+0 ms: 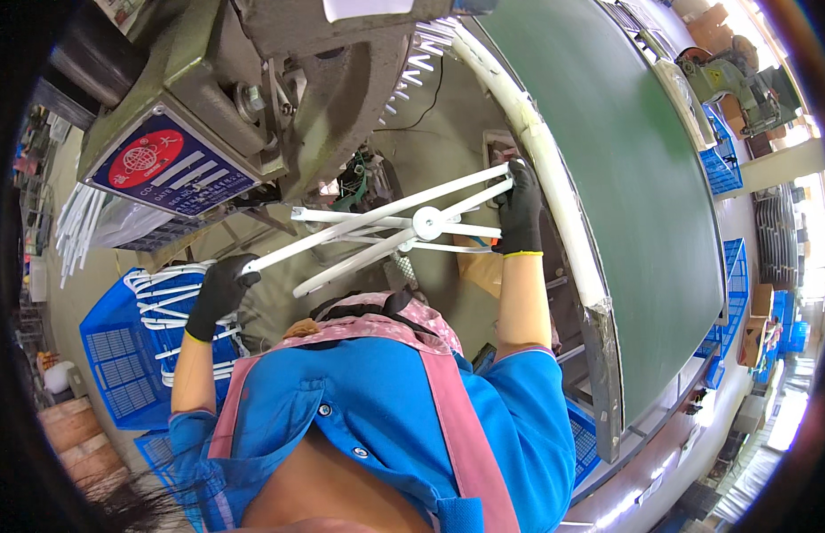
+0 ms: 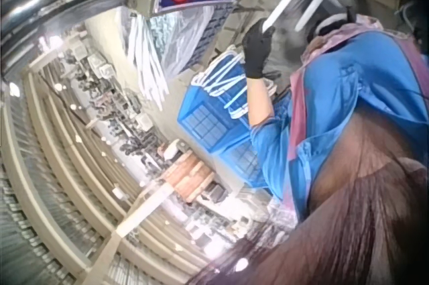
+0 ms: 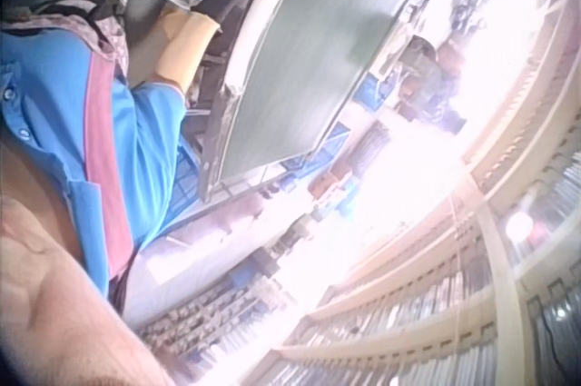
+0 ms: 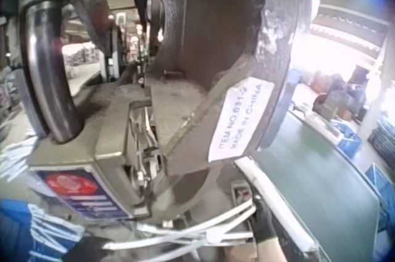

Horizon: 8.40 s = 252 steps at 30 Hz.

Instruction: The person repeatedly picks white plastic rods and small connectors from a bin, inserts the connectors into the rods, and places the assembled units into a blue basket. The process is repeated continuously.

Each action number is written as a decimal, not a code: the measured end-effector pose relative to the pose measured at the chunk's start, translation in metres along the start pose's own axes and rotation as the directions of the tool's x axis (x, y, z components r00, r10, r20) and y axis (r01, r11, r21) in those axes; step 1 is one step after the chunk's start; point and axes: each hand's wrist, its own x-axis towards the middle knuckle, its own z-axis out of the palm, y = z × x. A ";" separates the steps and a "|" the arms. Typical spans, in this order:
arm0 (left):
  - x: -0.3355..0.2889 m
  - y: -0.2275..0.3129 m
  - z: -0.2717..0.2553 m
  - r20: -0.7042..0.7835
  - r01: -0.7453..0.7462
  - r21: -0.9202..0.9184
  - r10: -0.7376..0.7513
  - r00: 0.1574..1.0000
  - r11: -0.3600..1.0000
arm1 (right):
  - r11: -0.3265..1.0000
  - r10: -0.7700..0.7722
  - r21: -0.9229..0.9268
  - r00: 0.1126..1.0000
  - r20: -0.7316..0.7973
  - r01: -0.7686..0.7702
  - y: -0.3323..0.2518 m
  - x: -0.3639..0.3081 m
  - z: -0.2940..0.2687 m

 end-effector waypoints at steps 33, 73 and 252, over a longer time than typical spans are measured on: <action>0.093 0.026 0.028 -0.416 -0.337 -0.113 0.264 0.870 0.935 | 0.124 0.042 -0.409 0.407 0.913 0.904 0.023 -0.099 0.157; 0.089 -0.031 0.038 -0.441 -0.443 -0.051 0.378 0.814 0.895 | -0.343 -0.069 -0.666 0.689 0.722 0.663 0.010 -0.143 0.060; -0.176 0.102 0.001 0.153 0.196 -0.588 -0.131 0.980 0.784 | -0.234 -0.123 -0.376 0.356 0.926 0.897 0.010 -0.218 0.024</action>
